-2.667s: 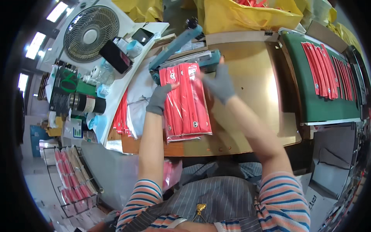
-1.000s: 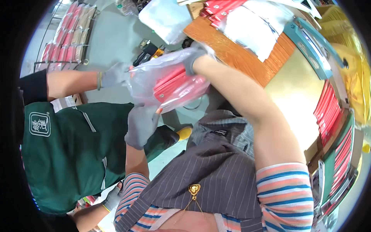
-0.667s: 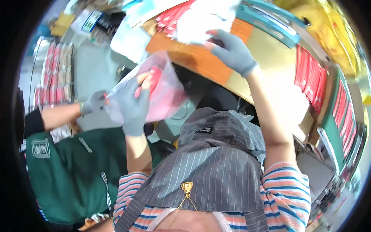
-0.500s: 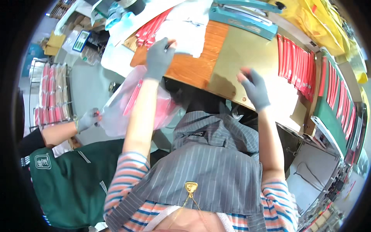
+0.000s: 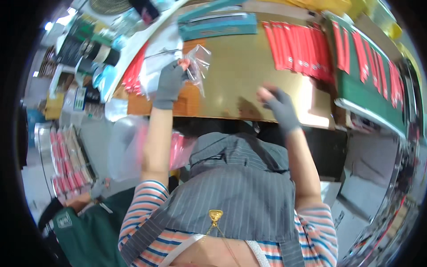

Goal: Bundling red incense sticks, placing them into plastic bags, and sealing the bags using a heat sealing machine.

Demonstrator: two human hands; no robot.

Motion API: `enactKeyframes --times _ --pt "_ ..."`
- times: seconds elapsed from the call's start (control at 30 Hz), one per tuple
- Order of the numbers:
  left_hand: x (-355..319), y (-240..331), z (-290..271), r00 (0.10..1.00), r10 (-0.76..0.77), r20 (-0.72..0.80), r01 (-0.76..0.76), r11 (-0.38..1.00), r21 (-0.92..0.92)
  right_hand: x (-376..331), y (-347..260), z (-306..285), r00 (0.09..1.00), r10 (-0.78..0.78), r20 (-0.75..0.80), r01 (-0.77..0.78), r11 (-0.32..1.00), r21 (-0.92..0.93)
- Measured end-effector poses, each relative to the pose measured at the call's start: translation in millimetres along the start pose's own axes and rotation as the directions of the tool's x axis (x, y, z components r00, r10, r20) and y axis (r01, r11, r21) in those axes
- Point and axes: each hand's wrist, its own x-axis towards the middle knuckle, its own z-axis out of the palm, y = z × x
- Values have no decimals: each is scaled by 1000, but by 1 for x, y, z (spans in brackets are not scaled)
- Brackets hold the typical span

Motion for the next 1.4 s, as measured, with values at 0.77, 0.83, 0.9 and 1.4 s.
enactKeyframes --times 0.77,0.83,0.9,1.4 --pt "40 -26 54 972 232 -47 -213 944 252 173 -52 -118 842 -324 -431 -247 480 -842" --pt "58 -55 72 975 219 -42 -178 875 451 193 -48 -159 849 -34 -527 -389 635 -667" --pt "81 -64 109 963 270 12 -236 816 528 214 11 -204 692 -271 -669 -370 662 -651" --pt "158 -105 169 944 302 136 -321 735 598 80 -152 -241 961 -237 -144 211 962 -175"
